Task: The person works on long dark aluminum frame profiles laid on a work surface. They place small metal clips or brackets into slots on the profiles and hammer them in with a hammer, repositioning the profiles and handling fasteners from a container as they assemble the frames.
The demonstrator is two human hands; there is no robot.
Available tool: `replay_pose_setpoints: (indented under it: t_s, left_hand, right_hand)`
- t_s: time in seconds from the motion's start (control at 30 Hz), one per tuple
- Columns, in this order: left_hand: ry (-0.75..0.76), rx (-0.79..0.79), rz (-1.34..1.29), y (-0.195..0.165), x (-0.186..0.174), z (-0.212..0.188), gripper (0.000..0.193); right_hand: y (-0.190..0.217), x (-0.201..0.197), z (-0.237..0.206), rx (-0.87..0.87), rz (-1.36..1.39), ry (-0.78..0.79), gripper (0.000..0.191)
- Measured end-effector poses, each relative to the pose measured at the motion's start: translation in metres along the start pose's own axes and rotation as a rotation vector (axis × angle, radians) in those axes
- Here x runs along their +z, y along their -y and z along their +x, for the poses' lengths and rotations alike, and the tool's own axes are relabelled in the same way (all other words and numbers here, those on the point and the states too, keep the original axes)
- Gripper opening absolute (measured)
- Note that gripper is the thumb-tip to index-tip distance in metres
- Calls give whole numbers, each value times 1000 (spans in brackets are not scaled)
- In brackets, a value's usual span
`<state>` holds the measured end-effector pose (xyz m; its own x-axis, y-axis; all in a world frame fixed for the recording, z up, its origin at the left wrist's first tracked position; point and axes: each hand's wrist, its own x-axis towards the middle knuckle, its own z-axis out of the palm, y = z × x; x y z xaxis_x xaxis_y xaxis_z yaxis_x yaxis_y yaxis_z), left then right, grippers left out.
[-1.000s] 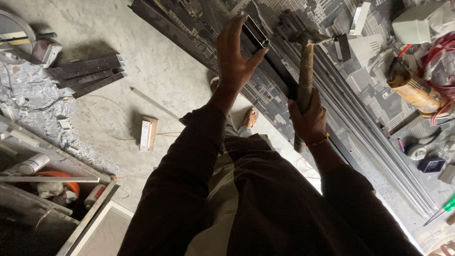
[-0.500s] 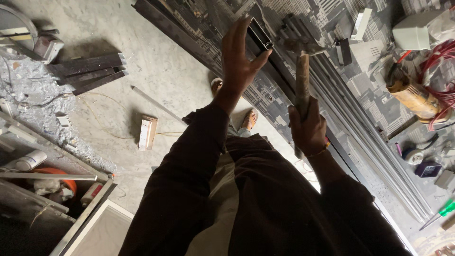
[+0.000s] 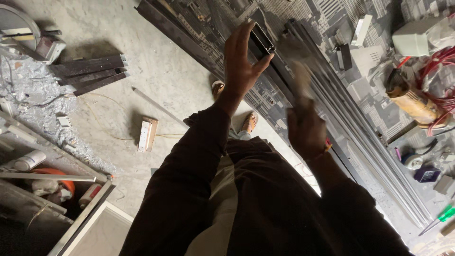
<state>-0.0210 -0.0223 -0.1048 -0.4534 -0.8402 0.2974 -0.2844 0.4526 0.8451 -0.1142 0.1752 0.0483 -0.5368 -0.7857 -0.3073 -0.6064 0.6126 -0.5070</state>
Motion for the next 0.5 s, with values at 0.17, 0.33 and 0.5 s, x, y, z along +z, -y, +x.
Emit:
replay_pose_setpoints:
  t_s: [0.17, 0.33, 0.5]
  left_hand:
    - [-39, 30, 1, -2, -4, 2, 89]
    - [-12, 29, -23, 0, -4, 3, 86]
    - [-24, 203, 100, -2, -7, 11, 88]
  right_hand:
    - [-23, 5, -15, 21, 205, -69, 32]
    - [-46, 4, -8, 81, 117, -153, 41]
    - [-60, 8, 5, 209, 89, -70, 43]
